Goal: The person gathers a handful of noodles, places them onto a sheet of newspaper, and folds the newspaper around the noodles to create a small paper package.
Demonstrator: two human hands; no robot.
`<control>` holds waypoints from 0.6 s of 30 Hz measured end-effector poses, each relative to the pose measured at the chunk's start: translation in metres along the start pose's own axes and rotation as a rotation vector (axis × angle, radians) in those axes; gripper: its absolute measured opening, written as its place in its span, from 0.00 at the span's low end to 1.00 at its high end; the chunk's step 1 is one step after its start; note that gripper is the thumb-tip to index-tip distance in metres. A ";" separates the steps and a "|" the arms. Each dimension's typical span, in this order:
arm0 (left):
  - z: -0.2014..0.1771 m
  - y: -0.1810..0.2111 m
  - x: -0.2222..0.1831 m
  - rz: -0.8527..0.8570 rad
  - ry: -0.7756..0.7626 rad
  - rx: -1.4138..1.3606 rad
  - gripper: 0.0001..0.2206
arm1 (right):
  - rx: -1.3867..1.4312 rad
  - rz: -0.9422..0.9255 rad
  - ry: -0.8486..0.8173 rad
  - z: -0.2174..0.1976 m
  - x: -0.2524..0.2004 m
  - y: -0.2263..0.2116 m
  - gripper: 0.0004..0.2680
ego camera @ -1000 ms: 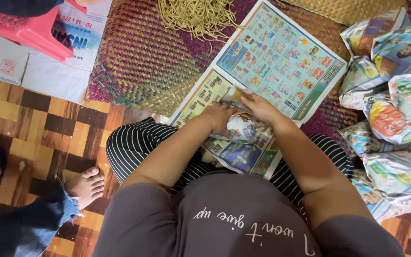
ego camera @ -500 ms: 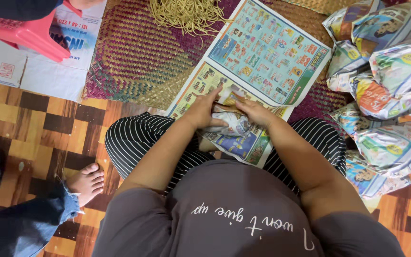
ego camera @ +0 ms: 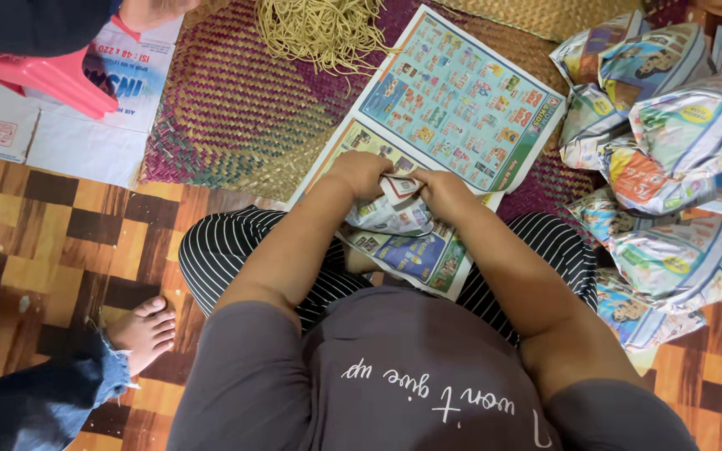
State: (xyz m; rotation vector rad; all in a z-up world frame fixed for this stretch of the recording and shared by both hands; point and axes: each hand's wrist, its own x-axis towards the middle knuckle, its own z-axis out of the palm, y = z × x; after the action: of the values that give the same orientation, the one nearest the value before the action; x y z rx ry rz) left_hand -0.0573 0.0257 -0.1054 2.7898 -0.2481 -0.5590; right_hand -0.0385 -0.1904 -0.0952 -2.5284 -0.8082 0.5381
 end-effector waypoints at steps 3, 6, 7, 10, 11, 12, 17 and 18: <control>-0.011 0.004 -0.003 0.002 -0.118 -0.195 0.23 | -0.048 0.039 0.042 0.005 0.003 0.007 0.08; -0.009 0.005 0.001 0.019 -0.093 -0.190 0.22 | -0.016 0.027 0.050 0.007 0.007 0.006 0.07; -0.007 0.004 0.002 0.062 -0.068 -0.136 0.21 | -0.033 0.027 0.049 0.008 0.007 0.006 0.06; -0.004 0.009 0.006 0.125 -0.020 -0.015 0.18 | -0.021 0.037 0.047 0.007 0.009 0.007 0.07; -0.002 0.013 0.006 0.144 -0.001 0.052 0.17 | 0.011 0.048 0.044 0.007 0.009 0.007 0.08; 0.001 0.012 0.010 0.144 0.000 0.051 0.17 | 0.010 0.047 0.044 0.008 0.010 0.008 0.08; 0.024 0.010 0.015 0.292 0.232 0.263 0.15 | 0.030 0.030 -0.036 0.006 0.010 0.016 0.08; 0.028 0.009 0.012 0.292 0.229 0.260 0.15 | 0.031 0.031 -0.039 0.000 0.006 0.013 0.08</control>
State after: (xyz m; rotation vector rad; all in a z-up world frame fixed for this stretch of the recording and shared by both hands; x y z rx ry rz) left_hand -0.0584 0.0074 -0.1320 2.9511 -0.7070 -0.1440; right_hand -0.0285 -0.1962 -0.1031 -2.5127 -0.7698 0.6079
